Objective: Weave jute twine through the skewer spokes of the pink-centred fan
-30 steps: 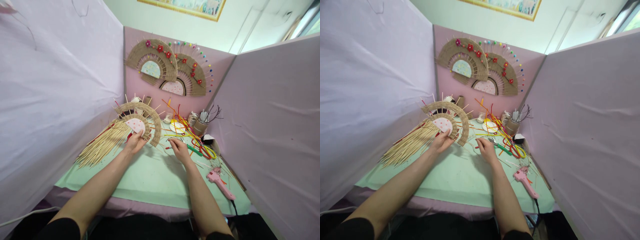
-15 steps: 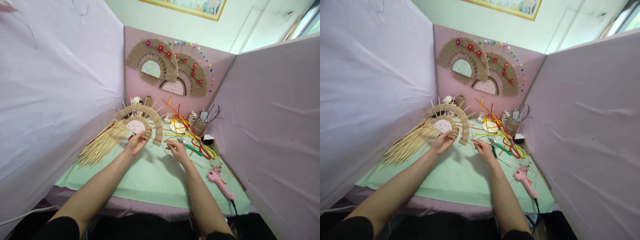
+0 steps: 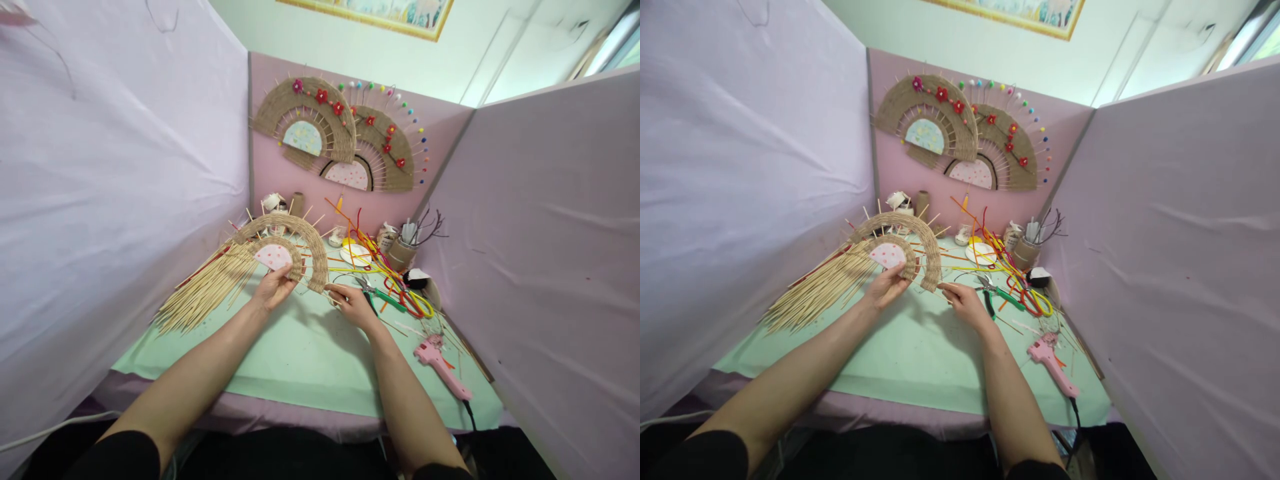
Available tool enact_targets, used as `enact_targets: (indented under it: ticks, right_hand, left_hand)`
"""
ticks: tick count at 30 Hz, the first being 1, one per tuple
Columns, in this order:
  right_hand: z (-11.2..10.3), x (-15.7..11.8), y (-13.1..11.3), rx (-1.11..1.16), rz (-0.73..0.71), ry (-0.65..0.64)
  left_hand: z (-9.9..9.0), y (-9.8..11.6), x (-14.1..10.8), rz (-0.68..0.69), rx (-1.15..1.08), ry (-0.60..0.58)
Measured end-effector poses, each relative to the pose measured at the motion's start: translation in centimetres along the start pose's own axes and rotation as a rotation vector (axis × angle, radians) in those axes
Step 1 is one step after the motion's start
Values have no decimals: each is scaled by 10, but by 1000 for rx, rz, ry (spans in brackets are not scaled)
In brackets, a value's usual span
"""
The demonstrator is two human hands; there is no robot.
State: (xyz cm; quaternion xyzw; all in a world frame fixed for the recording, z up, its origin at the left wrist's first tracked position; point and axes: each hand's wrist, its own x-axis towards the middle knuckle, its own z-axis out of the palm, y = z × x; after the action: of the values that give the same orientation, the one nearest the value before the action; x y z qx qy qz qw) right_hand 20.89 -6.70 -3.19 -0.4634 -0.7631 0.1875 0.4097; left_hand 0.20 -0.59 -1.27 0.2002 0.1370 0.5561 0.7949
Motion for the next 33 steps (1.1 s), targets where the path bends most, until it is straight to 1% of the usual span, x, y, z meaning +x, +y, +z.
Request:
enact_targets:
  ticks: [3, 7, 11, 15, 18, 21, 23, 25, 27, 30, 33]
  right_hand:
    - [1, 0, 6, 0, 21, 10]
    - [0, 0, 16, -18, 46, 66]
    - [-2, -1, 20, -82, 61, 65]
    - [-3, -1, 18, -147, 51, 82]
    - [-5, -1, 14, -215, 18, 134]
    - [-5, -1, 8, -291, -47, 200]
    - [-3, -2, 3, -313, -92, 216]
    - [1, -2, -1, -307, -124, 192]
    - [6, -2, -4, -279, -135, 138]
    - [14, -1, -7, -228, -125, 52]
    - [19, -1, -6, -194, -102, 15]
  left_hand:
    - [-3, 0, 1, -23, -7, -9]
    - [-5, 1, 1, -37, 21, 2]
    - [-5, 2, 2, 18, 34, 26]
    - [-5, 3, 3, 79, 50, 29]
    - [-4, 4, 4, 102, 55, 31]
    - [-3, 5, 3, 117, 45, 39]
    - [-1, 6, 3, 129, 39, 47]
    - [1, 6, 2, 136, 37, 53]
    - [3, 7, 1, 135, 37, 56]
    - [4, 7, 0, 124, 33, 58]
    - [3, 8, 1, 120, 19, 64]
